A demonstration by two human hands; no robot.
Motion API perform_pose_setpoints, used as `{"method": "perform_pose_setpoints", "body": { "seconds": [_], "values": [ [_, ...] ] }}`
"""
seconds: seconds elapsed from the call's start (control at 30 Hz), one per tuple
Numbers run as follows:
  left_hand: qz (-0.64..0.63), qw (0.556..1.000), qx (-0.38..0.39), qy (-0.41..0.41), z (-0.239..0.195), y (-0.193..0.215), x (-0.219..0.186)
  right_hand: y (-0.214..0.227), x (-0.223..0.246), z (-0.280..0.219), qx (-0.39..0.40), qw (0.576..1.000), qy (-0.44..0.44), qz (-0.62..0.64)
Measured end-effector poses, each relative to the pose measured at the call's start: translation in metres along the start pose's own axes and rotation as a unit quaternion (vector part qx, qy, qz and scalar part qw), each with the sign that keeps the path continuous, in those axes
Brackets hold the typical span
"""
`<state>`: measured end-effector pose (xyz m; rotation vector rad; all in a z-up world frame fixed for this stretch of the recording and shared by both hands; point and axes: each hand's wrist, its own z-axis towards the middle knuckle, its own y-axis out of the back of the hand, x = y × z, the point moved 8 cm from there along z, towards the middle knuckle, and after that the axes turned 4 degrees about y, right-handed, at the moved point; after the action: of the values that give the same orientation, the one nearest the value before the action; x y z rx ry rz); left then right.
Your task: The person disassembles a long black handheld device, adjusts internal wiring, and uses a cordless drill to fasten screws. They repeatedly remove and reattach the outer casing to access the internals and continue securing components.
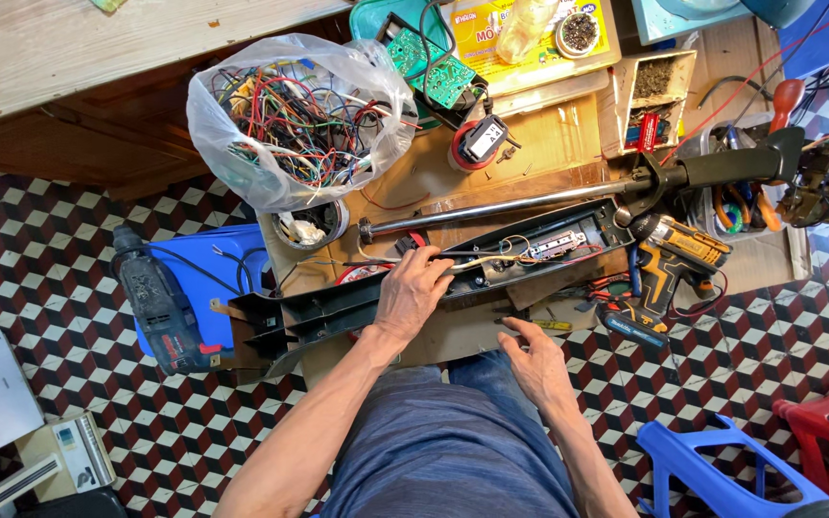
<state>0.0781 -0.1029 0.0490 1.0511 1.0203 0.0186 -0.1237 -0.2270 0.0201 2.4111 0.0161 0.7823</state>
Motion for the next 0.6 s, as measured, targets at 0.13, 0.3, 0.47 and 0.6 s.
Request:
{"method": "perform_pose_setpoints", "body": {
  "seconds": [0.13, 0.3, 0.47, 0.6],
  "values": [
    [0.002, 1.000, -0.007, 0.002, 0.002, -0.002, 0.000, 0.007, 0.007, 0.013, -0.017, 0.999, 0.023, 0.030],
    [-0.017, 0.999, 0.044, 0.010, 0.004, -0.012, 0.003, 0.011, 0.006, 0.039, -0.024, 0.980, -0.021, 0.196],
    [-0.035, 0.997, 0.059, -0.022, -0.005, -0.007, 0.002, 0.012, 0.002, 0.060, -0.059, 0.970, -0.041, 0.234],
    [-0.021, 0.994, 0.100, -0.038, -0.010, -0.020, 0.002, 0.010, -0.001, 0.068, -0.073, 0.966, -0.037, 0.246]
  ]
}}
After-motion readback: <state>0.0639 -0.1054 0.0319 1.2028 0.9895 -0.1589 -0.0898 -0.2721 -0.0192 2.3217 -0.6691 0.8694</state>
